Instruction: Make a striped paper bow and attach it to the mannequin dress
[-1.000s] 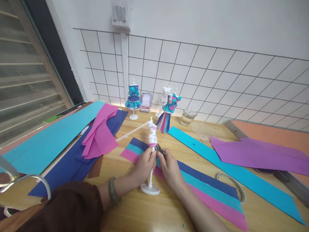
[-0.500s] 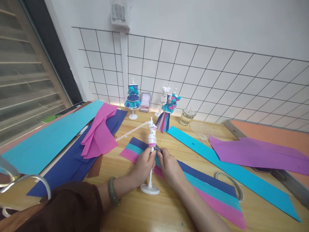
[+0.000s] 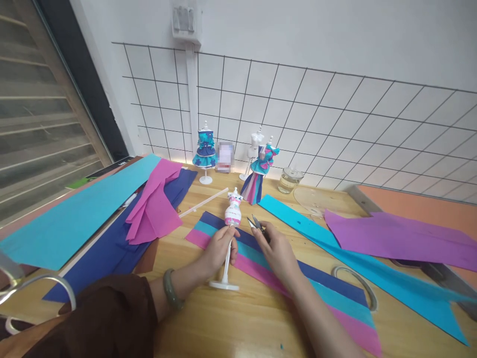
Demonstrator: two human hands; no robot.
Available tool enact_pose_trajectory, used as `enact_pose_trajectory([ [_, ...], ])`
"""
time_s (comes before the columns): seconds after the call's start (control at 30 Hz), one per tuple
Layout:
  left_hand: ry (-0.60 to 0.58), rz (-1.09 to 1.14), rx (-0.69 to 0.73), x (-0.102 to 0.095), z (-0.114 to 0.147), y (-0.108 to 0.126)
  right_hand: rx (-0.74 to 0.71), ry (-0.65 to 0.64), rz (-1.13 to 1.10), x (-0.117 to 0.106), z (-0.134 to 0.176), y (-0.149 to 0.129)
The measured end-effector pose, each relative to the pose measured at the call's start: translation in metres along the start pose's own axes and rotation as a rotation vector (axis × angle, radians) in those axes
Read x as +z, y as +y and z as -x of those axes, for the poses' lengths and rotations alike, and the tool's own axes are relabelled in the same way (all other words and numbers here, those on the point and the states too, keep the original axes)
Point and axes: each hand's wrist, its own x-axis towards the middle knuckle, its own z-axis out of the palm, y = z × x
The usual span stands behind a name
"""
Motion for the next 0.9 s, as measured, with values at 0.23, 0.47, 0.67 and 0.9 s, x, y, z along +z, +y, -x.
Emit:
enact_pose_trajectory([
  [0.23, -0.129, -0.009, -0.063, 0.002, 0.007, 0.008, 0.151, 0.048, 0.462, -0.012, -0.017, 0.060],
  [0.47, -0.189, -0.087, 0.013, 0.002, 0.010, 0.005, 0.057, 0.161, 0.045, -0.006, -0.013, 0.038],
  [0.67, -0.305, -0.172, 0.047, 0.003, 0.015, 0.003, 0.140, -0.306, -0.944, 0.001, 0.003, -0.010],
  [0.9, -0.192, -0.528, 0.229, -0.001, 0.016, 0.011, 0.295, -0.173, -1.074, 0.005, 0.005, -0.006],
])
